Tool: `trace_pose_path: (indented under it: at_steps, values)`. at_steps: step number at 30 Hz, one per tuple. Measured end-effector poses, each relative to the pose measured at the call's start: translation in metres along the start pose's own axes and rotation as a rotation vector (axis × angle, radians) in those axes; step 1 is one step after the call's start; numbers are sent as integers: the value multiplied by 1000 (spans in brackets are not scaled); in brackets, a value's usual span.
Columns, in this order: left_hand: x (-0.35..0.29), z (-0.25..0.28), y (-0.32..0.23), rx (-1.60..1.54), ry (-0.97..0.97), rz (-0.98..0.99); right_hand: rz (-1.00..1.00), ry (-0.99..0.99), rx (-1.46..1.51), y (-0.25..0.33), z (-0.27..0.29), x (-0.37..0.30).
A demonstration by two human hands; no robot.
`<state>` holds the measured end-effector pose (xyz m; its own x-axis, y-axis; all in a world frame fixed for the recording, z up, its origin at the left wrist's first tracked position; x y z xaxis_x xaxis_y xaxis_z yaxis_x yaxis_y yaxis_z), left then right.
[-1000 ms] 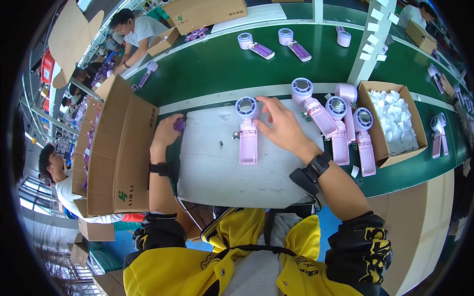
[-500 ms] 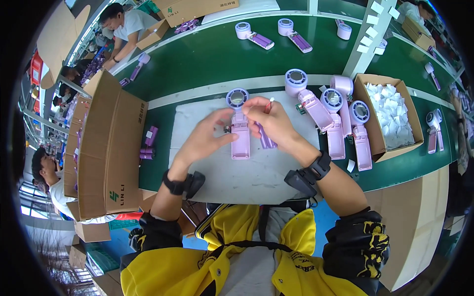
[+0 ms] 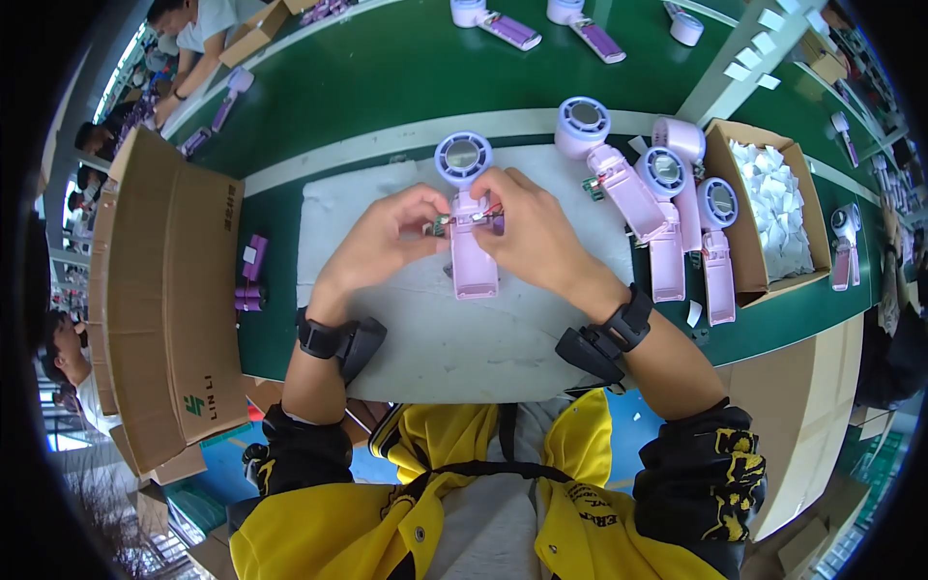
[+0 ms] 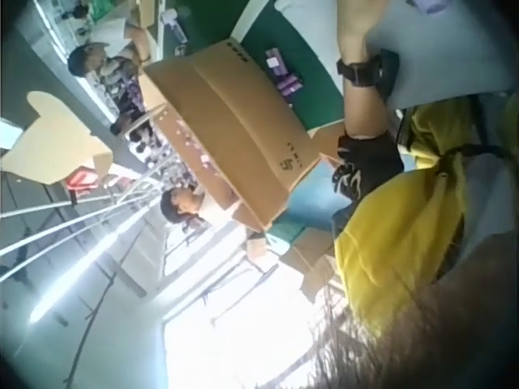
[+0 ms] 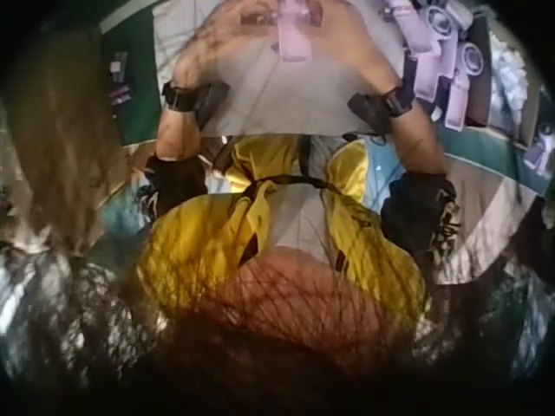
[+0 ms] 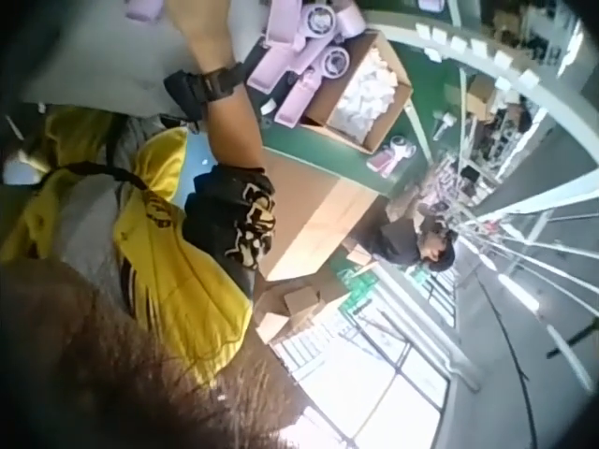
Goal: Assembling components of small handheld portable fans on a factory production line.
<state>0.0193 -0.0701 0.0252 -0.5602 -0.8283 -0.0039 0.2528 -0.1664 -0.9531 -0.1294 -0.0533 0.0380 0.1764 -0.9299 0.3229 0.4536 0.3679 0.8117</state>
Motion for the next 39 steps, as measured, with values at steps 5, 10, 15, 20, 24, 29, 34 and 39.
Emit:
trace_pose_path:
  at_steps: [5, 10, 15, 20, 24, 29, 34, 39]
  values:
    - [2, 7, -16, 231, -12, -83, -81, 44, -26, -1, 1, -1]
    - [1, 5, -19, 258, -39, -98, -110, 74, -25, -2, 1, -4]
    - [3, 1, -20, 93, -94, -137, -111, 91, 67, -8, 2, -6]
    - [5, 5, -11, -97, -126, -77, -25, 66, 55, 4, 4, -4]
    - [5, 7, -7, -72, -108, -4, -2, 60, 55, 3, 3, -4]
    - [6, 6, 0, -155, -80, 54, 34, 44, 56, 2, 3, -4]
    - [7, 2, 0, -214, -74, -37, 52, 17, 42, 4, 8, -2]
    - [4, -5, -3, -259, -36, -32, 95, 21, 51, 18, 8, -6]
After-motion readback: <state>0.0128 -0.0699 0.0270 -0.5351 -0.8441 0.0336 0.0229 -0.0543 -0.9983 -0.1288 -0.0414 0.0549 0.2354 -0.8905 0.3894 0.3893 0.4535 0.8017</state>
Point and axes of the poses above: each hand's wrist, its own x-axis towards the middle knuckle, its own z-axis out of the back of the hand, y = z × x, the point moved 8 cm from there along x, towards the middle knuckle, and after that the axes turned 4 degrees about -y, right-handed, at the moved point
